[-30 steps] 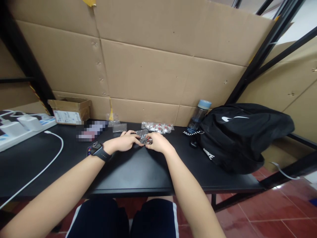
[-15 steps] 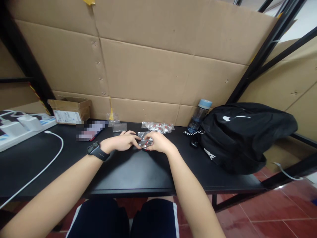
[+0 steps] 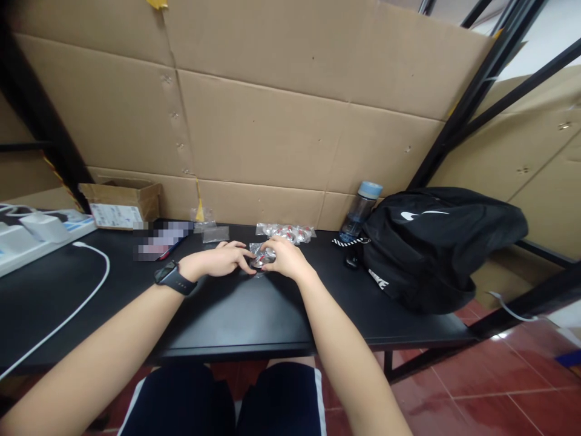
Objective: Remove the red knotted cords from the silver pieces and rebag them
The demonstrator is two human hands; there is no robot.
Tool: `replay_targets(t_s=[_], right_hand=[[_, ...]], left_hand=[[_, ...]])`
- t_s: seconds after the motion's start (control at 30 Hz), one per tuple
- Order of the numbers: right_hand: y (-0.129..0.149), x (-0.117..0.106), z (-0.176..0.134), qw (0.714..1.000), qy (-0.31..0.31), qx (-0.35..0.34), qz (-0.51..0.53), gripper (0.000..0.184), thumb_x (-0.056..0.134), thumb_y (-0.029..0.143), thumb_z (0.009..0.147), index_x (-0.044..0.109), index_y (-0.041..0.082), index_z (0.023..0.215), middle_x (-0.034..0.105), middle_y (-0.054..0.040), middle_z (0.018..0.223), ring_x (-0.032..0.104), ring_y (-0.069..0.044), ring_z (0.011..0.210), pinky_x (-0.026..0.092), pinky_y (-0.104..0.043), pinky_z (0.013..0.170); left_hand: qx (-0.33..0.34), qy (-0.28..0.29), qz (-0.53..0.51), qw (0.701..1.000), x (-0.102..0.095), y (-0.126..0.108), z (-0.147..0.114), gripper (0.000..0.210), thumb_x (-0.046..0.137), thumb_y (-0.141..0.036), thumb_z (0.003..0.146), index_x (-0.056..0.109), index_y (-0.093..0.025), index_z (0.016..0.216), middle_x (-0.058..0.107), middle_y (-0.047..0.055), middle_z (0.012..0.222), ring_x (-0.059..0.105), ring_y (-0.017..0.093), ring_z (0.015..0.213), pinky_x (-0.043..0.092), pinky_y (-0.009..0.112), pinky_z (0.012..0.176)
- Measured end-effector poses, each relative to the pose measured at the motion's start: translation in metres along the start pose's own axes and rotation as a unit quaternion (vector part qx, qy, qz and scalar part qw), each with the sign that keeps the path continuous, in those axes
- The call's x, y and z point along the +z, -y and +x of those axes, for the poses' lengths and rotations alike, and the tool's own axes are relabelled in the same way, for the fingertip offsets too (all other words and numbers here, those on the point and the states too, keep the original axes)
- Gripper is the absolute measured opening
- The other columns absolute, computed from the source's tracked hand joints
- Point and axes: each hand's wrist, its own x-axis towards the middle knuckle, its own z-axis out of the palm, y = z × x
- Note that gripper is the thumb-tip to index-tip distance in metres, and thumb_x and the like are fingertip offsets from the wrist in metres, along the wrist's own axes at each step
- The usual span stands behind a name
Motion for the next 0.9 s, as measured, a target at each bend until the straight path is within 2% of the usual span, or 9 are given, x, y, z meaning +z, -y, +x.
replay_targets(t_s=[0.2, 0.33, 0.43, 0.57, 0.7, 0.9], right_hand=[[-0.002, 0.009, 0.002, 1.000, -0.017, 0.002, -0.008, 0.043, 0.087, 0.032, 0.069, 0.070, 0.025, 0.109, 0.062, -0.0054, 0.115, 0.059, -0.024, 0.110, 0.046, -0.036, 0.093], [-0.003, 0.015, 0.005, 0.999, -0.038, 0.008, -0.021, 0.048, 0.087, 0.033, 0.069, 0.067, 0.025, 0.113, 0.063, -0.0059, 0.115, 0.057, -0.025, 0.113, 0.045, -0.038, 0.097], [-0.004, 0.018, 0.008, 0.998, -0.054, 0.024, -0.032, 0.052, 0.087, 0.034, 0.068, 0.066, 0.025, 0.115, 0.064, -0.0061, 0.115, 0.056, -0.026, 0.113, 0.044, -0.039, 0.098], [-0.006, 0.023, 0.011, 0.995, -0.066, 0.052, -0.046, 0.051, 0.086, 0.037, 0.069, 0.066, 0.024, 0.115, 0.063, -0.0073, 0.117, 0.055, -0.027, 0.116, 0.043, -0.041, 0.099], [-0.011, 0.029, 0.013, 0.992, -0.084, 0.070, -0.058, 0.051, 0.086, 0.039, 0.069, 0.067, 0.024, 0.114, 0.063, -0.0074, 0.116, 0.055, -0.027, 0.116, 0.043, -0.041, 0.101], [-0.017, 0.026, 0.012, 0.994, -0.074, 0.064, -0.056, 0.039, 0.084, 0.029, 0.072, 0.070, 0.024, 0.107, 0.064, -0.0067, 0.111, 0.057, -0.025, 0.111, 0.044, -0.039, 0.098]], left_hand=[[-0.002, 0.014, -0.008, 1.000, -0.001, 0.000, -0.002, 0.065, 0.042, -0.005, 0.084, 0.069, -0.054, 0.118, 0.046, -0.012, 0.154, 0.029, 0.034, 0.144, 0.020, 0.063, 0.113], [0.006, 0.015, -0.006, 1.000, -0.001, 0.000, -0.003, 0.066, 0.041, -0.006, 0.085, 0.066, -0.055, 0.121, 0.042, -0.013, 0.156, 0.029, 0.034, 0.144, 0.020, 0.064, 0.114], [0.008, 0.011, -0.006, 1.000, -0.002, -0.002, -0.004, 0.066, 0.040, -0.007, 0.086, 0.066, -0.057, 0.119, 0.041, -0.015, 0.157, 0.031, 0.034, 0.144, 0.021, 0.064, 0.113], [0.000, 0.003, -0.010, 1.000, -0.003, -0.005, -0.006, 0.062, 0.042, -0.008, 0.086, 0.068, -0.053, 0.120, 0.041, -0.013, 0.157, 0.030, 0.032, 0.144, 0.021, 0.061, 0.115], [-0.008, 0.004, -0.011, 1.000, -0.003, -0.005, -0.005, 0.061, 0.044, -0.008, 0.084, 0.069, -0.052, 0.118, 0.042, -0.013, 0.157, 0.030, 0.033, 0.144, 0.021, 0.063, 0.114], [-0.027, 0.008, -0.017, 0.999, -0.004, -0.004, -0.004, 0.060, 0.044, -0.009, 0.084, 0.070, -0.053, 0.116, 0.045, -0.010, 0.155, 0.030, 0.033, 0.146, 0.020, 0.063, 0.115]])
